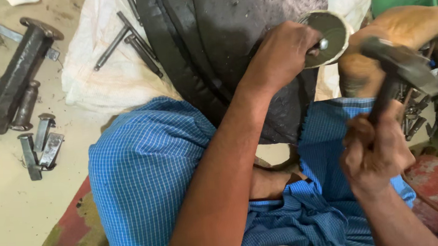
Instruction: The person sits on the floor and uses a hammer and chisel to chip away at the rim of a white plastic object. They repeatedly strike the object, pause to inspect the rim, and continue chipping until the clip ends.
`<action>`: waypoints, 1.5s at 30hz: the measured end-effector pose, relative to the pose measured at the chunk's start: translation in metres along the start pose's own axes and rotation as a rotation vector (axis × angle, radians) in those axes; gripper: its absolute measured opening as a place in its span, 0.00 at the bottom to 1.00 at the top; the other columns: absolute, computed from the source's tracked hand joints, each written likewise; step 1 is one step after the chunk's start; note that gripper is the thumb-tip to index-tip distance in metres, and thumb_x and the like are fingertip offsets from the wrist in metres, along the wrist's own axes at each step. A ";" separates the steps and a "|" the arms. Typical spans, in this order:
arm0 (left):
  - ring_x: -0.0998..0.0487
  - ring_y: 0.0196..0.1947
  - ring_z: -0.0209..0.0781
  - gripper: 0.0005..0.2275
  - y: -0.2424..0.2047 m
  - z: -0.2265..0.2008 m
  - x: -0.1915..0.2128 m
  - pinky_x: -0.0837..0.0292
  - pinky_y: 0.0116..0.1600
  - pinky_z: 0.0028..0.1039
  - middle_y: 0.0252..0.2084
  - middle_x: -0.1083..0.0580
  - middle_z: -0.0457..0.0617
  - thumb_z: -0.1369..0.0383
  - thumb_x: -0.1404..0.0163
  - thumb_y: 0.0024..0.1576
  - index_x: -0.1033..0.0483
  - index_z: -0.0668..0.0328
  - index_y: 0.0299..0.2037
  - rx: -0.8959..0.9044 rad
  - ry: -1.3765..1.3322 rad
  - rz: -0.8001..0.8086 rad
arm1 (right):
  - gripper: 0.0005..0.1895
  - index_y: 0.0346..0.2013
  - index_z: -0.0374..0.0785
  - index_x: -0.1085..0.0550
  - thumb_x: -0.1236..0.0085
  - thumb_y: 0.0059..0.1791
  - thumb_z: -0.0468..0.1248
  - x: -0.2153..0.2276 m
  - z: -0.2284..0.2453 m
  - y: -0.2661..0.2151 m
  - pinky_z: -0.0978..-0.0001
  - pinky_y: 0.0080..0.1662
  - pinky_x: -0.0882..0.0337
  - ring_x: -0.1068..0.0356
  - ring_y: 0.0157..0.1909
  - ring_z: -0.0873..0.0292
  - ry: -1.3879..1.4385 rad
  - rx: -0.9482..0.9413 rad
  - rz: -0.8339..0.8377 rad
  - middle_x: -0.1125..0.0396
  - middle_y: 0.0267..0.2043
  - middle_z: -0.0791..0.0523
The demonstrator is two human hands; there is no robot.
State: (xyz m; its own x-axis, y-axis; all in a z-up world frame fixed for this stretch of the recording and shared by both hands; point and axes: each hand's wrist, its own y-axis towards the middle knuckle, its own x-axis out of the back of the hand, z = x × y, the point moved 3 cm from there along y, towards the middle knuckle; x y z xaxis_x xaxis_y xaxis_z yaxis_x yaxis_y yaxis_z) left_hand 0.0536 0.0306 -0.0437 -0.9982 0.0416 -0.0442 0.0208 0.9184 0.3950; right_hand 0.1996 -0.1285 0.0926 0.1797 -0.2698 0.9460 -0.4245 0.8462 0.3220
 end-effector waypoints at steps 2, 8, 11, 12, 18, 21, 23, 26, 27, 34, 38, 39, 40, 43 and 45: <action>0.19 0.28 0.55 0.08 -0.001 0.001 -0.002 0.26 0.36 0.42 0.28 0.26 0.65 0.76 0.53 0.59 0.24 0.68 0.27 0.067 -0.077 0.008 | 0.27 0.74 0.32 0.34 0.45 0.59 0.22 0.001 0.006 0.001 0.65 0.40 0.28 0.32 0.33 0.54 0.079 -0.025 -0.002 0.32 0.34 0.47; 0.18 0.29 0.54 0.08 -0.003 0.004 -0.004 0.25 0.36 0.41 0.28 0.25 0.63 0.75 0.52 0.57 0.25 0.67 0.26 0.003 -0.005 -0.023 | 0.27 0.72 0.34 0.46 0.57 0.58 0.25 0.002 0.018 -0.003 0.72 0.34 0.28 0.34 0.28 0.67 0.287 -0.282 -0.169 0.29 0.32 0.54; 0.20 0.29 0.58 0.11 0.005 0.001 -0.005 0.26 0.36 0.43 0.28 0.26 0.65 0.73 0.52 0.61 0.25 0.68 0.27 0.058 -0.062 0.021 | 0.30 0.75 0.30 0.37 0.45 0.57 0.24 -0.007 0.020 -0.003 0.62 0.37 0.29 0.30 0.33 0.51 -0.310 -0.091 0.196 0.29 0.34 0.45; 0.20 0.28 0.60 0.12 0.009 0.001 -0.005 0.26 0.36 0.44 0.27 0.27 0.66 0.72 0.52 0.64 0.24 0.68 0.27 0.085 -0.089 0.041 | 0.30 0.75 0.31 0.36 0.47 0.57 0.24 -0.007 0.015 -0.001 0.62 0.38 0.28 0.30 0.33 0.54 -0.244 -0.128 0.136 0.29 0.34 0.46; 0.19 0.33 0.61 0.07 -0.001 -0.005 -0.004 0.25 0.37 0.44 0.29 0.24 0.64 0.75 0.53 0.54 0.22 0.65 0.27 -0.064 0.053 -0.088 | 0.21 0.68 0.22 0.35 0.49 0.62 0.32 -0.001 -0.014 -0.027 0.68 0.38 0.31 0.31 0.32 0.57 0.637 -0.644 -0.300 0.28 0.33 0.46; 0.18 0.29 0.57 0.08 0.011 0.002 -0.003 0.25 0.36 0.44 0.27 0.26 0.65 0.74 0.54 0.53 0.23 0.64 0.24 0.019 0.088 0.049 | 0.28 0.77 0.33 0.38 0.48 0.61 0.26 -0.013 -0.004 -0.010 0.66 0.37 0.29 0.32 0.32 0.59 -0.079 -0.176 0.079 0.30 0.34 0.49; 0.19 0.29 0.58 0.09 0.003 0.005 -0.001 0.26 0.36 0.44 0.28 0.27 0.67 0.74 0.52 0.57 0.25 0.69 0.25 0.032 -0.001 0.005 | 0.28 0.77 0.34 0.42 0.53 0.62 0.28 -0.012 0.005 -0.010 0.69 0.36 0.29 0.32 0.30 0.63 0.079 -0.188 -0.013 0.29 0.34 0.52; 0.19 0.30 0.59 0.07 0.002 -0.003 -0.009 0.26 0.35 0.43 0.29 0.28 0.68 0.76 0.50 0.58 0.23 0.68 0.28 0.050 -0.057 0.026 | 0.25 0.76 0.33 0.39 0.49 0.63 0.27 -0.010 0.021 -0.005 0.63 0.36 0.31 0.32 0.31 0.54 -0.255 -0.176 0.167 0.31 0.34 0.46; 0.19 0.30 0.59 0.06 0.006 -0.002 -0.005 0.26 0.35 0.42 0.30 0.27 0.67 0.77 0.50 0.57 0.21 0.66 0.29 0.053 -0.041 0.032 | 0.25 0.76 0.34 0.39 0.52 0.62 0.26 -0.013 0.022 0.002 0.65 0.35 0.30 0.32 0.29 0.55 -0.172 -0.217 0.116 0.31 0.33 0.47; 0.15 0.42 0.43 0.16 -0.004 -0.015 0.014 0.17 0.47 0.29 0.48 0.20 0.50 0.76 0.46 0.60 0.27 0.56 0.58 0.005 -0.148 -0.273 | 0.28 0.79 0.31 0.56 0.57 0.68 0.28 0.010 0.032 0.012 0.74 0.34 0.31 0.32 0.27 0.60 0.282 -0.417 0.030 0.31 0.38 0.47; 0.15 0.43 0.39 0.19 -0.018 -0.015 0.008 0.16 0.49 0.26 0.50 0.20 0.45 0.75 0.46 0.62 0.29 0.49 0.64 0.038 -0.047 -0.208 | 0.30 0.80 0.29 0.53 0.57 0.65 0.28 0.026 0.024 0.015 0.75 0.30 0.33 0.34 0.23 0.62 0.251 -0.475 0.067 0.31 0.33 0.48; 0.14 0.43 0.36 0.17 -0.019 -0.014 0.005 0.15 0.49 0.23 0.50 0.19 0.42 0.74 0.45 0.65 0.27 0.43 0.63 0.035 0.014 -0.168 | 0.30 0.80 0.29 0.52 0.58 0.64 0.27 0.026 0.022 0.019 0.75 0.29 0.33 0.33 0.23 0.63 0.224 -0.442 0.077 0.31 0.31 0.49; 0.15 0.44 0.37 0.18 -0.019 -0.013 0.005 0.15 0.51 0.24 0.50 0.19 0.43 0.73 0.45 0.64 0.29 0.41 0.62 -0.016 0.070 -0.238 | 0.29 0.79 0.29 0.51 0.58 0.64 0.27 0.027 0.020 0.024 0.75 0.30 0.32 0.32 0.24 0.62 0.140 -0.360 0.121 0.30 0.31 0.49; 0.17 0.45 0.40 0.20 -0.024 -0.011 -0.003 0.17 0.51 0.26 0.49 0.21 0.46 0.73 0.46 0.63 0.33 0.38 0.63 -0.131 0.118 -0.353 | 0.27 0.78 0.28 0.48 0.55 0.65 0.24 0.030 0.019 0.028 0.75 0.32 0.30 0.30 0.26 0.63 -0.022 -0.209 0.173 0.29 0.30 0.51; 0.17 0.42 0.39 0.23 -0.026 -0.006 -0.008 0.17 0.48 0.27 0.45 0.21 0.46 0.77 0.49 0.64 0.37 0.40 0.66 -0.128 0.052 -0.312 | 0.26 0.78 0.28 0.47 0.55 0.65 0.22 0.028 0.018 0.029 0.75 0.34 0.29 0.29 0.27 0.63 -0.067 -0.152 0.190 0.28 0.31 0.51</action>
State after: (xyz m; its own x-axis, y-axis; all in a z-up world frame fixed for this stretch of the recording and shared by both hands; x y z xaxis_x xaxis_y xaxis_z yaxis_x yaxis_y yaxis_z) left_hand 0.0611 0.0034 -0.0478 -0.9568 -0.2572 -0.1357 -0.2905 0.8265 0.4821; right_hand 0.1767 -0.1197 0.1294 0.0475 -0.1248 0.9911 -0.3058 0.9427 0.1333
